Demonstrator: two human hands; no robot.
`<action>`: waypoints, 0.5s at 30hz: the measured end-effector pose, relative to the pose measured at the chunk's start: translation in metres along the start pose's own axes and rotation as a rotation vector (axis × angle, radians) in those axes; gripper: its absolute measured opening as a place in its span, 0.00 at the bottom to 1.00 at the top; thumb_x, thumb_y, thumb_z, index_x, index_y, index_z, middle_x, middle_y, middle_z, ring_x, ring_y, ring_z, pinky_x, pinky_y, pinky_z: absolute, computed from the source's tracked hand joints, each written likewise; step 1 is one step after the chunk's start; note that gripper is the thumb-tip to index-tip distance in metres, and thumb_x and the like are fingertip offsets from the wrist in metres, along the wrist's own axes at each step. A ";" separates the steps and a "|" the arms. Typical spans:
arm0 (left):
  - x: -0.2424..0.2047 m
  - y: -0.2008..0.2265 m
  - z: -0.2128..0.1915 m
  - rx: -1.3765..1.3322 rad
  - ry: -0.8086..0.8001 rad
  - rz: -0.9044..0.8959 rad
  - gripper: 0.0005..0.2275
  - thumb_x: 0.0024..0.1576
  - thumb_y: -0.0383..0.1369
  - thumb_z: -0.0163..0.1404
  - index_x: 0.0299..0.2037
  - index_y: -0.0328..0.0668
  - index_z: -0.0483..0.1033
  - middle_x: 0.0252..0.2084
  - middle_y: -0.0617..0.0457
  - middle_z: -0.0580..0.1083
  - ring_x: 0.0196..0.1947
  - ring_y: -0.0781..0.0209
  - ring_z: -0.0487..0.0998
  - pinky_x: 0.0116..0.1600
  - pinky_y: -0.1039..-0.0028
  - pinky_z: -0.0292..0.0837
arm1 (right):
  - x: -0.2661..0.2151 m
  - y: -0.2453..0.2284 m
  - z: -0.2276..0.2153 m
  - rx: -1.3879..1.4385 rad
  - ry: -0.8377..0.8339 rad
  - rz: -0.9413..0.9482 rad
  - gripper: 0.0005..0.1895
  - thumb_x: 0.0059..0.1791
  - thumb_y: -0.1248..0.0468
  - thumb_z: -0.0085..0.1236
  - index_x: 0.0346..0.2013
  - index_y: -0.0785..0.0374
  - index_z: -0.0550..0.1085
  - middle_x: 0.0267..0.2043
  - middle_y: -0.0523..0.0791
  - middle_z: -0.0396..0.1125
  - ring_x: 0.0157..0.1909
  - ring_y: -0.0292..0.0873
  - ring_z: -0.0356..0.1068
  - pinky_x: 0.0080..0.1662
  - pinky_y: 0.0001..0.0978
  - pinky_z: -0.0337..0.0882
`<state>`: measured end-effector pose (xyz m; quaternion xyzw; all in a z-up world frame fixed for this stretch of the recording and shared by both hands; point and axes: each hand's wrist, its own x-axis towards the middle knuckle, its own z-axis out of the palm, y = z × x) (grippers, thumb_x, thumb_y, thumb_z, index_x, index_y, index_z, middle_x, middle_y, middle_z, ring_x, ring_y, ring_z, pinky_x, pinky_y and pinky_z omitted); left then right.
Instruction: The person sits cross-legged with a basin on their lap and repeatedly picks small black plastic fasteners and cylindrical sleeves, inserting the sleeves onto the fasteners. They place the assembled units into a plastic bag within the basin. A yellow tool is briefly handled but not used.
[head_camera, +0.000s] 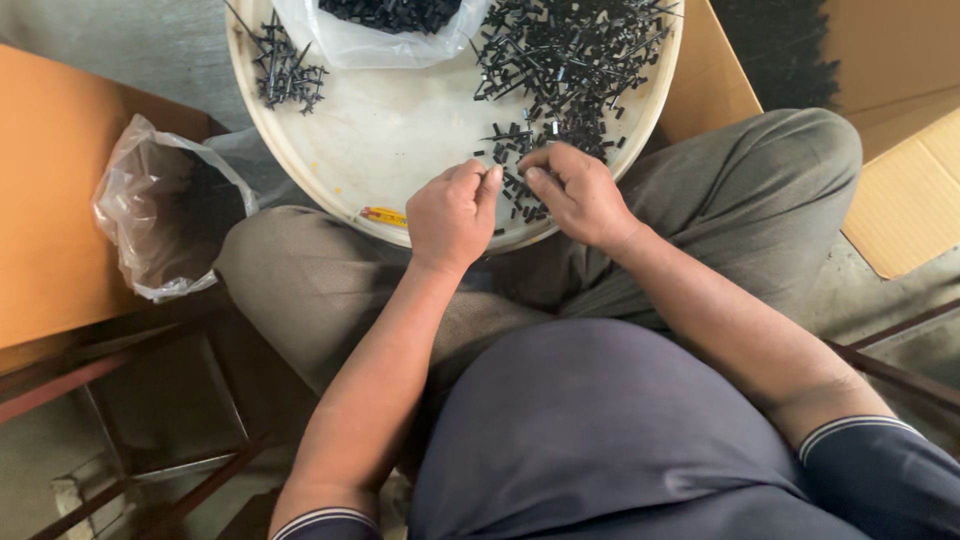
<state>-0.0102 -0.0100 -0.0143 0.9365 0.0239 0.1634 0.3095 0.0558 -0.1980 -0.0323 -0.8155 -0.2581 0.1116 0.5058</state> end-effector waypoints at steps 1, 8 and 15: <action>-0.002 -0.001 0.000 -0.003 -0.002 0.014 0.12 0.64 0.38 0.52 0.30 0.43 0.72 0.26 0.51 0.74 0.26 0.46 0.76 0.30 0.58 0.67 | 0.001 -0.001 0.002 -0.017 -0.035 -0.003 0.08 0.54 0.63 0.56 0.42 0.66 0.75 0.36 0.50 0.71 0.38 0.54 0.74 0.41 0.44 0.72; -0.007 -0.013 0.021 -0.168 -0.106 -0.260 0.13 0.62 0.39 0.52 0.30 0.40 0.74 0.23 0.46 0.74 0.25 0.44 0.76 0.31 0.58 0.67 | 0.001 -0.003 0.004 -0.329 -0.050 -0.350 0.03 0.49 0.65 0.61 0.34 0.61 0.75 0.33 0.47 0.68 0.38 0.53 0.71 0.41 0.45 0.70; 0.001 -0.022 0.027 -0.466 -0.219 -0.686 0.16 0.58 0.40 0.55 0.24 0.34 0.74 0.20 0.39 0.73 0.24 0.37 0.74 0.32 0.56 0.68 | -0.003 -0.012 0.006 -0.498 0.057 -0.631 0.08 0.45 0.65 0.65 0.31 0.61 0.72 0.29 0.43 0.65 0.31 0.47 0.66 0.36 0.43 0.63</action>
